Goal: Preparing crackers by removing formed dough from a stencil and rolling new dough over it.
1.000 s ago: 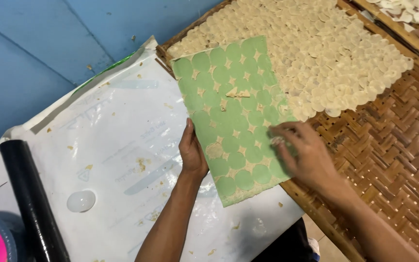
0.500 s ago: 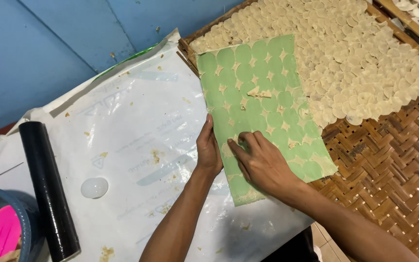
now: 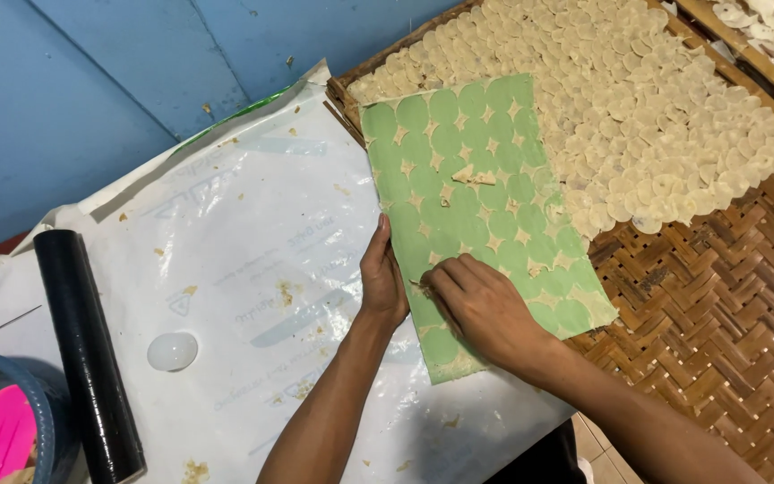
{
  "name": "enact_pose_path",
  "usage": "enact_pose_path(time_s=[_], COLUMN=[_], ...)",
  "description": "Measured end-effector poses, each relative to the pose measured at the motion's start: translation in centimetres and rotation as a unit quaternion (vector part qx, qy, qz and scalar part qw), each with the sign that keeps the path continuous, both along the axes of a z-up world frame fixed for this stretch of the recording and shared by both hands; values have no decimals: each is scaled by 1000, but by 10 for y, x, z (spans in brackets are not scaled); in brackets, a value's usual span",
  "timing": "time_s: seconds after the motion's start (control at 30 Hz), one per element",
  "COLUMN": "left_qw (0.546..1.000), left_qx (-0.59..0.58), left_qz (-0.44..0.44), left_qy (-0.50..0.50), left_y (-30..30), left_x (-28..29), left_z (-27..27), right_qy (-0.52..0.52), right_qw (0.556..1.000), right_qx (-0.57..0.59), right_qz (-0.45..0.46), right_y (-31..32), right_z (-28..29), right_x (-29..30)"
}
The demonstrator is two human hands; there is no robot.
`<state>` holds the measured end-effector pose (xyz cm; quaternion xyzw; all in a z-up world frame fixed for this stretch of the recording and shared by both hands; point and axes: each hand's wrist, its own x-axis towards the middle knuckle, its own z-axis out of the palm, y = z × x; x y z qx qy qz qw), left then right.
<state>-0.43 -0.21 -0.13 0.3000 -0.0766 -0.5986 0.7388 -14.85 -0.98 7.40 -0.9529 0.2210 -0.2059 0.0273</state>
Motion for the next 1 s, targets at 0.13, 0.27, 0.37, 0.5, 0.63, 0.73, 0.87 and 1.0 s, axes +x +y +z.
enact_pose_path(time_s=[0.13,0.27,0.37,0.5,0.63,0.73,0.87,1.0], left_qw=[1000,999,999,999,1000,1000,999,999], left_qx=[-6,-11,-7,-5,-5,-10,-10,-7], left_qz=[-4,-14,-19,-4,-4,0,11,17], left_qy=[7,33,43,38,28,29,31,26], left_y=[-3,-4,-4,-8,-7,-6,-7,-6], left_x=[2,5,4,5,5,6,6,4], left_z=[-14,-22,-20,-25,-22,-30,-33,-31], right_qy=[-40,-95,-87,-11,42,31,6,10], right_qw=[995,967,965,953,925,917,916,915], right_qx=[88,234,236,229,247,225,167,98], right_qz=[5,-15,-70,-198,-284,-327,-364,-391], right_y=[4,-4,-21,-45,-77,-100,-123,-133], right_z=[8,15,4,11,2,-18,-43,-62], right_x=[-11,-42,-90,-148,-190,-209,-222,-228])
